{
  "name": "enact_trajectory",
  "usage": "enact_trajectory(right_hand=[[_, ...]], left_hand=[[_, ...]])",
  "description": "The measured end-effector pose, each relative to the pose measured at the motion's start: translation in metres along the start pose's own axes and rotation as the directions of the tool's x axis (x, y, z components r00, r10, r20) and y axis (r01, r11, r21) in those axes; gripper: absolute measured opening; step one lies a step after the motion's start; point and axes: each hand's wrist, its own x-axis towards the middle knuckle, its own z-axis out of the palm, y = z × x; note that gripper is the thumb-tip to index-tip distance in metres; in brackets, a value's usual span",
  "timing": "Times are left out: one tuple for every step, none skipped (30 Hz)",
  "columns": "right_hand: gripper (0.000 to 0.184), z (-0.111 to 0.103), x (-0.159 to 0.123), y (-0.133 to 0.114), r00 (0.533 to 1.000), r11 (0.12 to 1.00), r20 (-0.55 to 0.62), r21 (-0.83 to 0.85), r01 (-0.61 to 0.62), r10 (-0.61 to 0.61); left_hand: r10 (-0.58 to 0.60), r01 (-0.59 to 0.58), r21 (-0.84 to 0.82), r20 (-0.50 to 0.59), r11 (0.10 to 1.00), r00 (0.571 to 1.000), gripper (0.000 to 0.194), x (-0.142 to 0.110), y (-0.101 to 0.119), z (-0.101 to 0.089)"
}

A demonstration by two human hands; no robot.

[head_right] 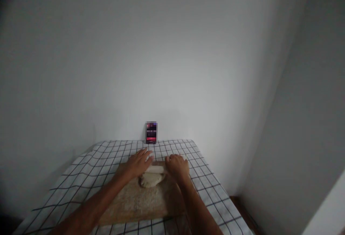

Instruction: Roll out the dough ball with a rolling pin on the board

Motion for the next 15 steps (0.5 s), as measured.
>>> enact_trajectory(right_hand=[[0.044,-0.002,-0.008,-0.001,1.0,1.0,-0.015,-0.003,0.016,-0.016],[0.044,-0.003,-0.016,-0.002,0.999,0.999,-0.026,-0.008,0.035,-0.035],[0.044,-0.004,-0.024,-0.003,0.998,0.999,-0.035,-0.013,0.05,-0.051],[0.043,-0.004,-0.033,-0.004,0.997,0.998,-0.042,-0.016,0.062,-0.063],[0.042,-0.004,-0.042,-0.004,0.996,0.998,-0.05,-0.014,0.069,-0.07],[0.041,-0.003,-0.051,-0.005,0.995,0.997,-0.061,-0.006,0.077,-0.077],[0.041,-0.001,-0.06,-0.004,0.993,0.996,-0.077,0.007,0.086,-0.085],[0.041,0.002,-0.069,-0.004,0.991,0.995,-0.098,0.023,0.095,-0.093],[0.04,0.005,-0.076,-0.002,0.987,0.993,-0.121,0.039,0.112,-0.107],[0.04,0.008,-0.083,-0.001,0.982,0.99,-0.143,0.052,0.133,-0.124],[0.039,0.011,-0.088,0.001,0.976,0.986,-0.165,0.064,0.152,-0.14],[0.038,0.013,-0.091,0.002,0.971,0.983,-0.184,0.074,0.17,-0.154],[0.037,0.014,-0.092,0.004,0.966,0.98,-0.197,0.081,0.183,-0.165],[0.038,0.014,-0.091,0.005,0.964,0.978,-0.204,0.087,0.192,-0.171],[0.038,0.013,-0.089,0.005,0.963,0.976,-0.204,0.092,0.195,-0.174]], left_hand=[[0.003,-0.003,0.006,-0.021,1.0,1.0,0.05,-0.007,0.002,-0.001],[0.013,-0.012,0.012,-0.038,1.0,0.999,0.05,-0.014,0.005,-0.003],[0.027,-0.026,0.015,-0.047,1.0,0.999,0.05,-0.021,0.007,-0.005],[0.04,-0.04,0.014,-0.051,0.999,0.998,0.049,-0.029,0.009,-0.006],[0.056,-0.055,0.009,-0.057,0.998,0.997,0.048,-0.037,0.01,-0.008],[0.074,-0.074,-0.001,-0.066,0.997,0.995,0.047,-0.045,0.012,-0.01],[0.091,-0.093,-0.014,-0.081,0.996,0.992,0.047,-0.054,0.013,-0.011],[0.108,-0.111,-0.029,-0.099,0.993,0.989,0.048,-0.063,0.014,-0.012],[0.12,-0.126,-0.042,-0.113,0.991,0.986,0.049,-0.072,0.015,-0.013],[0.131,-0.138,-0.054,-0.117,0.989,0.984,0.049,-0.08,0.017,-0.014],[0.137,-0.145,-0.062,-0.111,0.988,0.984,0.051,-0.087,0.018,-0.015],[0.138,-0.145,-0.07,-0.096,0.987,0.986,0.051,-0.092,0.019,-0.016],[0.136,-0.142,-0.077,-0.079,0.987,0.988,0.051,-0.096,0.02,-0.017],[0.132,-0.138,-0.084,-0.065,0.987,0.989,0.051,-0.097,0.021,-0.018],[0.127,-0.132,-0.091,-0.057,0.987,0.99,0.051,-0.095,0.022,-0.02]])
